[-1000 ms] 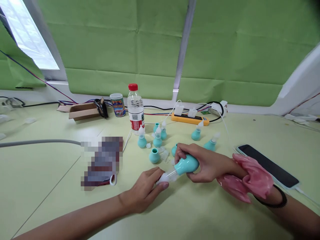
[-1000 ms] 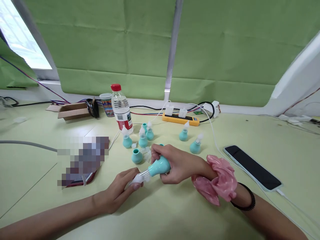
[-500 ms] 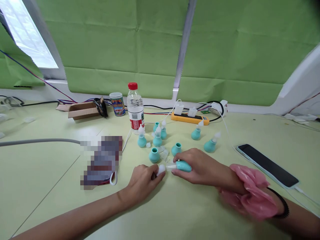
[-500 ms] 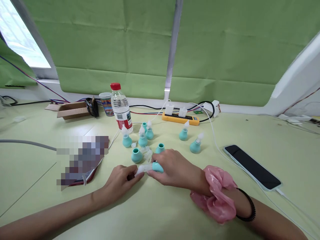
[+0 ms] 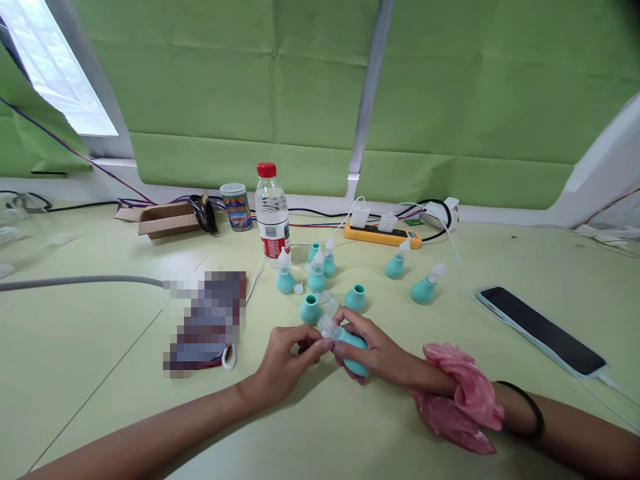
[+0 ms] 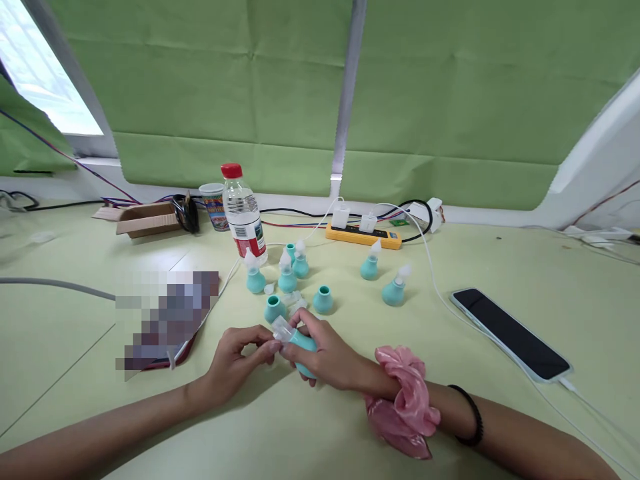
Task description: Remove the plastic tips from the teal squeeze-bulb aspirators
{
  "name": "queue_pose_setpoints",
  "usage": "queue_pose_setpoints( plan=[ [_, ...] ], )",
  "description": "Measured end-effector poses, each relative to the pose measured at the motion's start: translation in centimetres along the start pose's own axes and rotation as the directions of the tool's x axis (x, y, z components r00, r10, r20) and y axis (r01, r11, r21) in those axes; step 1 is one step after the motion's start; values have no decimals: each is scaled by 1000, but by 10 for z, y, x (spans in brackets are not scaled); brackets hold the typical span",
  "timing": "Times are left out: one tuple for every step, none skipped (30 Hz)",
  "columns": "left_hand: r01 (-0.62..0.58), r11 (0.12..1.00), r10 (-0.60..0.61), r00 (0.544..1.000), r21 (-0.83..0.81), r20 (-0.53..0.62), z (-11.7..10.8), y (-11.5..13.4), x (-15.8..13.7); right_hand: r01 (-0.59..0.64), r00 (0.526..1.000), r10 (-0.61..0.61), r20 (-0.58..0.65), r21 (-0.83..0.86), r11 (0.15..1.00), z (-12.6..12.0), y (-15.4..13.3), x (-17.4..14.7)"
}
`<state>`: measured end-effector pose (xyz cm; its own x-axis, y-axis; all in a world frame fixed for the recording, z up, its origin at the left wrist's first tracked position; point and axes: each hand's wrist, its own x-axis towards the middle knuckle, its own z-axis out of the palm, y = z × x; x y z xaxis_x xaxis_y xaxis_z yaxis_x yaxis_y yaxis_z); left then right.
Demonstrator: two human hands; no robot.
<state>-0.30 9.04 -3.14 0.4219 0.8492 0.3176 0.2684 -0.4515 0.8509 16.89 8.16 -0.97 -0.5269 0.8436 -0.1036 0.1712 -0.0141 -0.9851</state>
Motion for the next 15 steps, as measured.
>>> queue_pose_setpoints(
  plan=[
    [31,999,-31,1000,-26,-1,0,-1,0,10,1000,-10,3,52,999,3,3,0],
    [51,998,-51,999,-48,-1,0,-1,1,21,1000,-21,0,98,995,5,5,-1],
    [60,996,-60,998,-69,2,0,-2,1,35,999,-34,-8,136,990,6,7,-1],
    [61,994,-60,998,-85,13,0,-2,0,46,999,-44,-15,170,984,7,8,-1],
    [56,994,-54,998,-98,29,0,-3,0,56,998,-53,-21,197,979,7,10,-1],
    [50,993,-45,998,-107,48,0,-3,-1,61,998,-58,-21,220,974,8,11,0],
    [46,993,-39,997,-111,66,1,-3,-2,61,998,-59,-17,240,969,8,12,0],
    [42,993,-34,996,-107,81,1,-2,-2,59,998,-59,-10,253,966,8,13,0],
    [37,995,-28,995,-93,91,1,-2,-2,55,998,-56,-5,263,963,8,14,1],
    [30,997,-23,995,-69,98,1,-1,-3,53,999,-54,-4,269,962,8,14,1],
    [23,999,-19,994,-35,103,1,-1,-3,52,999,-52,-8,273,961,8,15,1],
    [15,1000,-16,994,6,105,1,0,-2,53,999,-50,-18,274,960,8,15,1],
    [7,999,-12,994,50,106,1,0,-2,58,998,-51,-31,271,961,9,15,1],
    [-1,996,-9,994,91,106,1,1,-2,66,997,-56,-47,265,962,9,16,1],
    [-8,992,-6,994,126,105,1,1,-2,75,996,-60,-64,257,964,10,16,1]
  ],
)
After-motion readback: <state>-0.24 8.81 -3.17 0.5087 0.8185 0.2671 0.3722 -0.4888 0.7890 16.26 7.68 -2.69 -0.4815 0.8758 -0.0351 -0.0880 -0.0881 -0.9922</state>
